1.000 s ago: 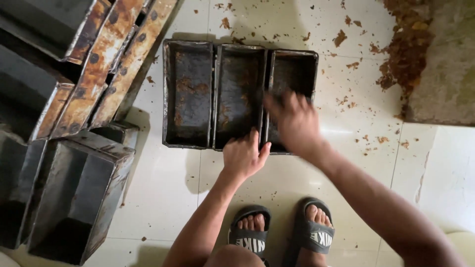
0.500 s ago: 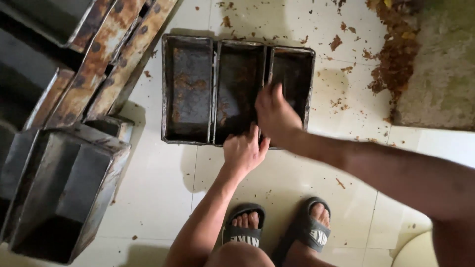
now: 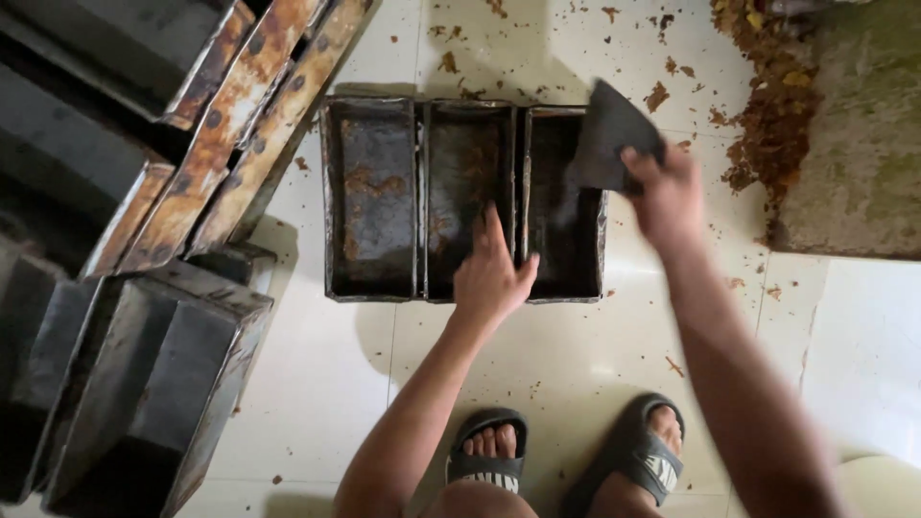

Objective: Cleaning residue from metal baking trays using a hand scraper.

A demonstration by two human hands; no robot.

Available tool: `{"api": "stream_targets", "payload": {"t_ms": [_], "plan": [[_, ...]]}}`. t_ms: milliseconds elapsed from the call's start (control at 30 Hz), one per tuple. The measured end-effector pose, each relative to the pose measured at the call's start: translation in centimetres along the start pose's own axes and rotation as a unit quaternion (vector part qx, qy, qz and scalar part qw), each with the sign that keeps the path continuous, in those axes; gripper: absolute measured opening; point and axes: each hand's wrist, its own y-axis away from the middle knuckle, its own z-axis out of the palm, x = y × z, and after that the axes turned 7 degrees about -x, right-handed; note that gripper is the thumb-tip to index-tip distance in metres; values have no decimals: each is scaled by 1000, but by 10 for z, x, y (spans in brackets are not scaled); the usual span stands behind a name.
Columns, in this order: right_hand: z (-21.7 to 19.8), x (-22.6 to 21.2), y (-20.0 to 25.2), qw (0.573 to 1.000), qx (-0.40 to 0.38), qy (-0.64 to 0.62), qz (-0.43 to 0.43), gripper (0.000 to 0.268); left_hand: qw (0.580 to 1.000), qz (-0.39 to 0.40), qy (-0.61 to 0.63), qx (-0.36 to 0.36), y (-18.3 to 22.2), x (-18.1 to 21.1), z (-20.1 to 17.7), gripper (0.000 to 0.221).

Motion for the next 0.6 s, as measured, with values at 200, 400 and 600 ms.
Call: {"api": "stream_targets", "payload": {"t_ms": [200, 400, 600], "plan": [[64, 49, 32, 966, 147, -203, 62, 2, 984, 47, 122, 117, -64, 24, -7, 91], [72, 87, -2, 955, -14, 292, 45, 35, 984, -6, 159, 83, -66, 20, 4, 78], [44, 72, -39, 911, 97, 365, -163, 39, 988, -96, 118, -7, -63, 33, -10, 80]]}}
